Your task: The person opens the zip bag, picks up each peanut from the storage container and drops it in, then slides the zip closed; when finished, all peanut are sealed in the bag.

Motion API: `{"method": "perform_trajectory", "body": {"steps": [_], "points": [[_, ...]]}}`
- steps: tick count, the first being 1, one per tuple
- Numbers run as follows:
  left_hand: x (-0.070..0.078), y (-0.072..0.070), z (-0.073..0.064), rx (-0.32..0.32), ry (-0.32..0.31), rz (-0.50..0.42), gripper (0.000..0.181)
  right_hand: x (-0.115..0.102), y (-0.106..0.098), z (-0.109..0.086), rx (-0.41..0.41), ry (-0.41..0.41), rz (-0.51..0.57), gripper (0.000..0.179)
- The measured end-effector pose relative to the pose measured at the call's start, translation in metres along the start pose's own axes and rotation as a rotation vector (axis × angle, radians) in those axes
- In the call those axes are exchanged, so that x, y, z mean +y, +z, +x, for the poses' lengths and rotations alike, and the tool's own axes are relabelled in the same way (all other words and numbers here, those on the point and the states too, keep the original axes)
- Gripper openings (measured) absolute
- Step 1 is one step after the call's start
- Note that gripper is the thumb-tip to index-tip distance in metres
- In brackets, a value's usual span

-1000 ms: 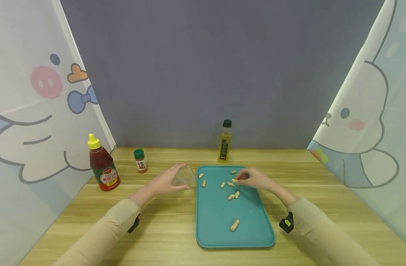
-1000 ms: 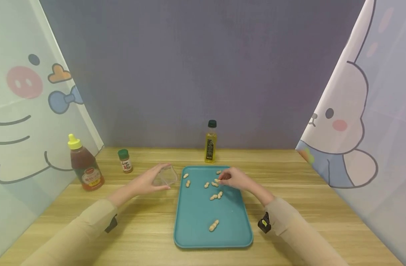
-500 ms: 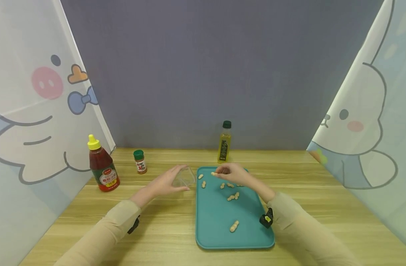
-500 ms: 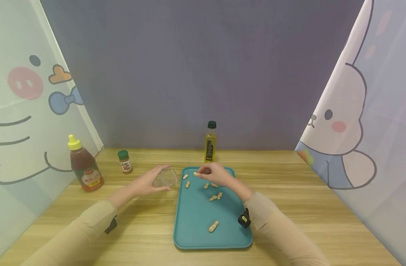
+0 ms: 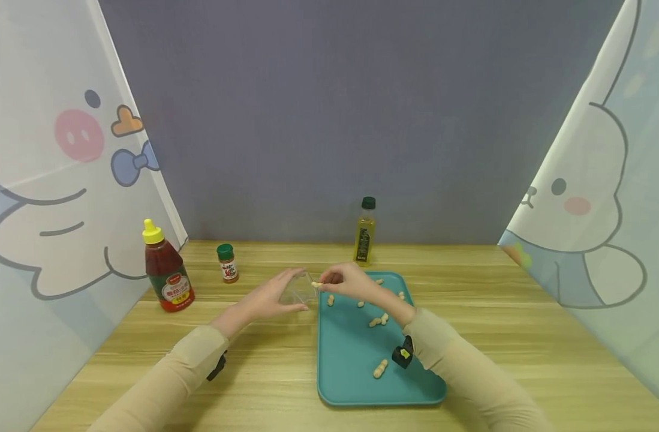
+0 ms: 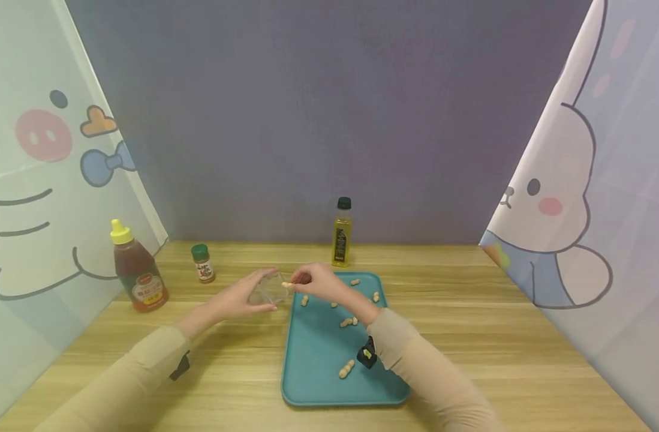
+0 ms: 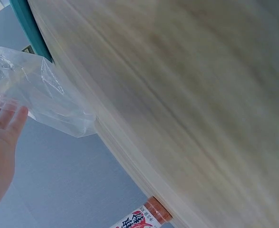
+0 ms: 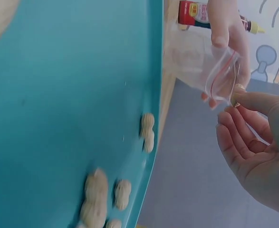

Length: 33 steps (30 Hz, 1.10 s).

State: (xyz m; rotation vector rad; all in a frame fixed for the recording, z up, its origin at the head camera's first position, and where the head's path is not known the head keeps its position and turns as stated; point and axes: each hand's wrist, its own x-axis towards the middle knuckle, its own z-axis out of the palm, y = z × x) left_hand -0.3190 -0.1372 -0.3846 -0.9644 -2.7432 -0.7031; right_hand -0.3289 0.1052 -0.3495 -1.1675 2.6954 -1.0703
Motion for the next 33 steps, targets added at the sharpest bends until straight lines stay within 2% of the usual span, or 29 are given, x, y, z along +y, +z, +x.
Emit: {"method": "perform_trajectory", "body": {"steps": [6,12,18,33], "points": [[-0.001,0.001,0.0,-0.004,0.023,-0.002,0.084,-0.005,0.01,0.006,0.002,-0.032,-0.069,0.018],[-0.002,0.001,0.001,0.005,0.04,0.008,0.084,-0.008,0.014,0.008,-0.011,-0.016,-0.059,0.02],[-0.002,0.001,0.002,0.017,0.056,0.013,0.083,-0.01,0.012,0.007,-0.02,-0.013,-0.041,0.023],[-0.003,0.001,0.001,0.02,0.036,0.001,0.082,-0.008,0.003,-0.002,-0.001,-0.024,-0.023,0.02]]}}
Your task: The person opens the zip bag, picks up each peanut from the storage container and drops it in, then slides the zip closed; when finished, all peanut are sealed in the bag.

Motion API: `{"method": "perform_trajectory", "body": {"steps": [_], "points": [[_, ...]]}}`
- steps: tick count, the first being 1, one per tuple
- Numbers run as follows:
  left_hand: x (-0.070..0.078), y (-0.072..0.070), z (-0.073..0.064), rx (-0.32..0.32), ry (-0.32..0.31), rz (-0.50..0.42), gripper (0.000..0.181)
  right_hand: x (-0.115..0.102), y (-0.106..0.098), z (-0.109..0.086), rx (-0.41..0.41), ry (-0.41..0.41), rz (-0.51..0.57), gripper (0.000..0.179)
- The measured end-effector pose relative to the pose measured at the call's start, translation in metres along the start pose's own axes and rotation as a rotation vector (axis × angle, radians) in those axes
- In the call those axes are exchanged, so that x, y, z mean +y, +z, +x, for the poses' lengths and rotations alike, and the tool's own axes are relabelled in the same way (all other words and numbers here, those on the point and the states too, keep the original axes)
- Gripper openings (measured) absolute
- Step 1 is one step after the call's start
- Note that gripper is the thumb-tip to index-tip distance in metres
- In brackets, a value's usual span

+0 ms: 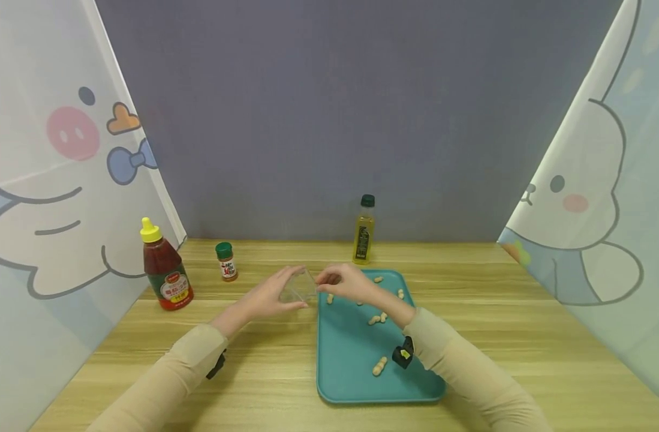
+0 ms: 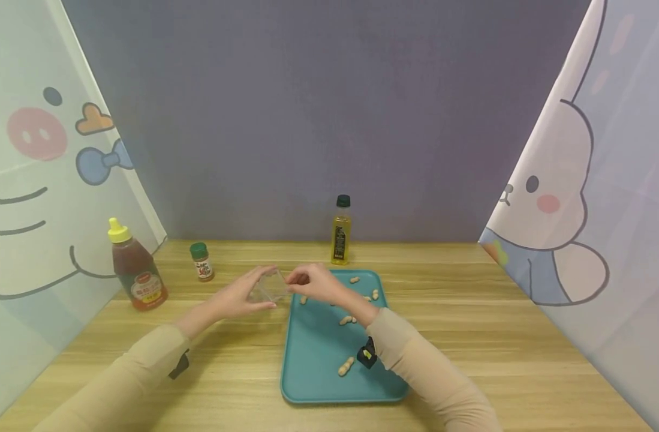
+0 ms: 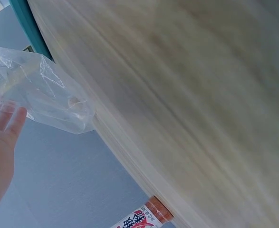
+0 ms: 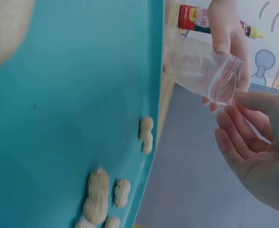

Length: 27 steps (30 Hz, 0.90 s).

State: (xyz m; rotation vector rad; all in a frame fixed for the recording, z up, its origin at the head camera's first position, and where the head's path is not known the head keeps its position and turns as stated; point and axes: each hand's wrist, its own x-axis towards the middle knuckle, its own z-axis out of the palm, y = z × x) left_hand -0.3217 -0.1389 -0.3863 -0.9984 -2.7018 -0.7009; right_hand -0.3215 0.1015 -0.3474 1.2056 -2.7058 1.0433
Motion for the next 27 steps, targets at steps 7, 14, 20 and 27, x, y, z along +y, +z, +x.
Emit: {"method": "perform_trajectory", "body": {"steps": [7,14,20,27], "points": [[0.0,-0.002,0.001,0.009,0.011,0.009,0.083,-0.002,-0.014,-0.02,0.007,-0.015,0.003,0.02],[0.002,-0.005,0.001,0.018,-0.008,0.026,0.086,0.003,-0.025,-0.047,0.003,-0.098,-0.022,0.016],[0.001,-0.004,0.001,0.007,-0.007,0.033,0.086,0.01,-0.027,-0.075,-0.005,-0.116,-0.059,0.017],[0.002,-0.003,0.0,-0.013,-0.004,0.022,0.084,0.02,-0.018,-0.107,-0.096,-0.034,-0.019,0.022]]}}
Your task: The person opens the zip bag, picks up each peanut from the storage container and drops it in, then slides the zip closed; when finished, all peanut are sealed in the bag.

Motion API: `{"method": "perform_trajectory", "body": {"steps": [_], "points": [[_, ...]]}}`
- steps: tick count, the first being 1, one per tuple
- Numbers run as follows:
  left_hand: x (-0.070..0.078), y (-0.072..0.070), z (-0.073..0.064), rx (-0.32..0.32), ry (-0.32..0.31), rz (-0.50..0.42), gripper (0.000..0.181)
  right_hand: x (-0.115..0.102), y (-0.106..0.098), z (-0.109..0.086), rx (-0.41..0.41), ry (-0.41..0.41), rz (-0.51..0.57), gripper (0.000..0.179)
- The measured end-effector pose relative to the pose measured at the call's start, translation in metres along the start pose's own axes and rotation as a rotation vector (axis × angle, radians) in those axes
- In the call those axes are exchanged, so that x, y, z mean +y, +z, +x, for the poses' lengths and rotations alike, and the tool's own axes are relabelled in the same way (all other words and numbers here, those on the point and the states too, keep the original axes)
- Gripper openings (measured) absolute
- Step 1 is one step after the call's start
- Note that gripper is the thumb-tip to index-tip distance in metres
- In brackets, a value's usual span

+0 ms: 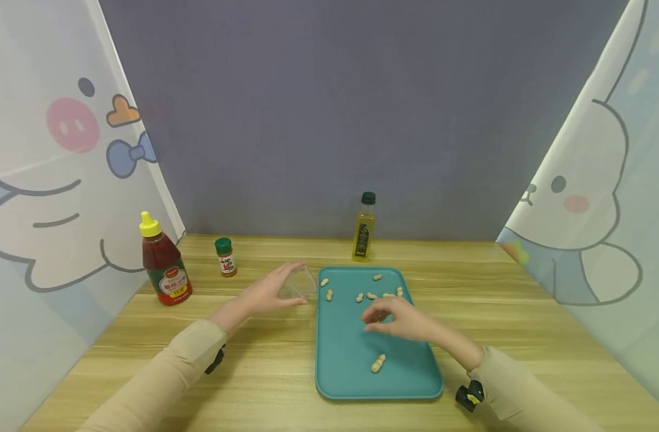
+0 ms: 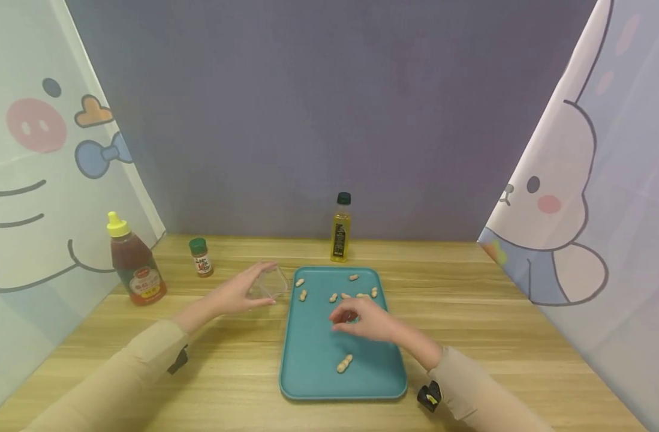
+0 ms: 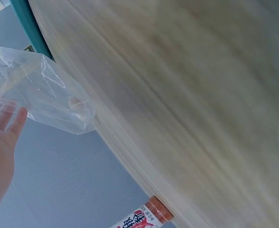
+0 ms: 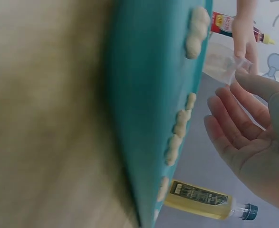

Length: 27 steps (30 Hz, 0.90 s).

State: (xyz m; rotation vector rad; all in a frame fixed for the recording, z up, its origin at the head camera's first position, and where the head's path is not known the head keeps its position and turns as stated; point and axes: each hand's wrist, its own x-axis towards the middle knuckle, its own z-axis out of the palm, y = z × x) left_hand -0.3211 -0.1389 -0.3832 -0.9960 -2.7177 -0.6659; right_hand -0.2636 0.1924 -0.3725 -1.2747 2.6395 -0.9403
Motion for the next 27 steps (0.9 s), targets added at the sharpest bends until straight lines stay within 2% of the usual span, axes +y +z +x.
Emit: {"method": "perform_trajectory", "body": {"steps": [6,15,20,27], "points": [[0.0,-0.001,-0.001,-0.001,0.0,0.002,0.083,0.003,0.005,-0.015,-0.055,-0.01,0.063,0.022],[-0.001,-0.001,-0.002,0.013,0.001,0.015,0.086,0.003,0.005,-0.026,-0.221,-0.024,0.195,0.025],[-0.002,0.001,-0.001,0.011,-0.002,0.019,0.087,0.004,0.007,-0.029,-0.244,-0.015,0.183,0.03],[-0.001,0.0,-0.001,0.006,0.005,0.023,0.086,0.004,0.01,-0.032,-0.251,0.073,0.192,0.023]]}}
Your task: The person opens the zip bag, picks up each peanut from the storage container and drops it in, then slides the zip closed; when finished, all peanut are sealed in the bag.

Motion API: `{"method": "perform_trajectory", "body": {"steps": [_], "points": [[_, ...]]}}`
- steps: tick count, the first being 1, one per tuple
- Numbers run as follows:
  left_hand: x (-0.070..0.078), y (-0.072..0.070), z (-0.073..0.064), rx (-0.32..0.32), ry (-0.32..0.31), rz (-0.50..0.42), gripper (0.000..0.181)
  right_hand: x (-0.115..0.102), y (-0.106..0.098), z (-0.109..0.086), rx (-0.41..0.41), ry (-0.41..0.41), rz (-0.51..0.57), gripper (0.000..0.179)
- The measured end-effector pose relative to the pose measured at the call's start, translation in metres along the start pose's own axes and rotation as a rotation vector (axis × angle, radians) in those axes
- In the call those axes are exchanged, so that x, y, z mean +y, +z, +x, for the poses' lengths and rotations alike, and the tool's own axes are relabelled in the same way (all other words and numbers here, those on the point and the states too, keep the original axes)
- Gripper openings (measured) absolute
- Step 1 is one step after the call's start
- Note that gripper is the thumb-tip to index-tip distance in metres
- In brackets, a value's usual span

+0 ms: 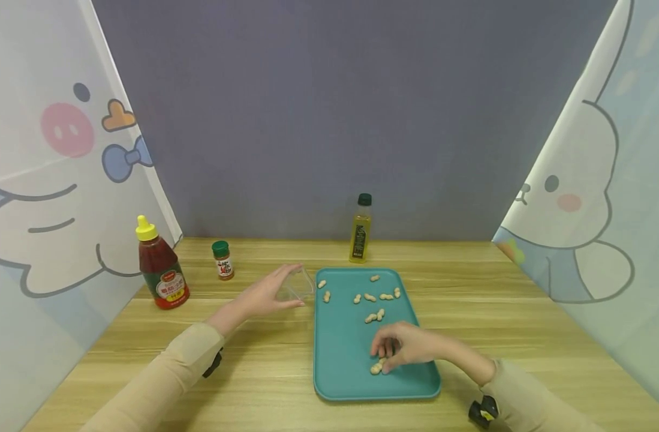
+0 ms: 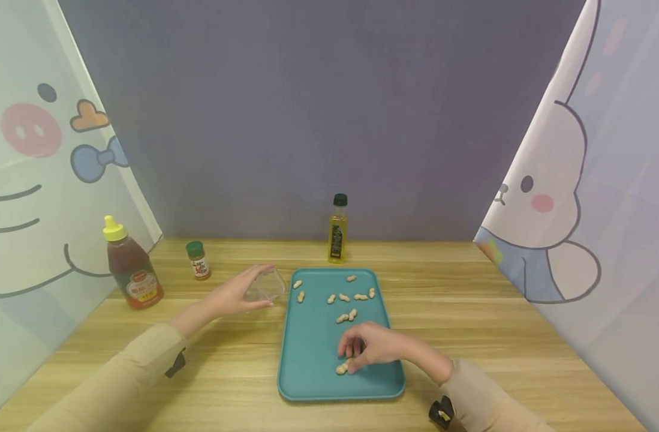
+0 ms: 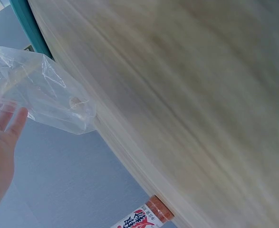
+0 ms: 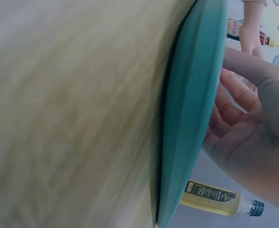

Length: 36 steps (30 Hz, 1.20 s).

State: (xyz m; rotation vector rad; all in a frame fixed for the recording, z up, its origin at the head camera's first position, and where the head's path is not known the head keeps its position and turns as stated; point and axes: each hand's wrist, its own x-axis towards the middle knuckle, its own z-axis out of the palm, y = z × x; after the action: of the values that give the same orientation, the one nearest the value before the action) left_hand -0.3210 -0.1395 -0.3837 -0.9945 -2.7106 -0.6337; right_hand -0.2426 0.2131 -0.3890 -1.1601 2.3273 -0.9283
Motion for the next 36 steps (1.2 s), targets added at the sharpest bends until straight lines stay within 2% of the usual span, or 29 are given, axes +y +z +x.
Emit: {"method": "perform_trajectory", "body": {"steps": [9,18,24,31,36], "points": [[-0.001,0.002,0.0,-0.007,-0.003,-0.002,0.086,0.002,0.0,0.001,0.006,-0.032,-0.039,0.014],[0.0,0.001,-0.001,-0.013,-0.014,-0.003,0.086,0.003,-0.002,0.002,0.024,0.003,0.009,0.013],[0.001,0.001,0.0,-0.023,-0.015,-0.01,0.087,0.0,-0.007,0.004,0.014,-0.028,0.03,0.014],[0.0,0.002,0.0,-0.018,-0.014,-0.016,0.086,-0.009,-0.02,0.012,0.084,-0.031,-0.064,0.015],[0.0,0.002,0.0,-0.015,-0.016,-0.017,0.086,-0.019,-0.026,0.021,0.1,-0.048,-0.086,0.013]]}}
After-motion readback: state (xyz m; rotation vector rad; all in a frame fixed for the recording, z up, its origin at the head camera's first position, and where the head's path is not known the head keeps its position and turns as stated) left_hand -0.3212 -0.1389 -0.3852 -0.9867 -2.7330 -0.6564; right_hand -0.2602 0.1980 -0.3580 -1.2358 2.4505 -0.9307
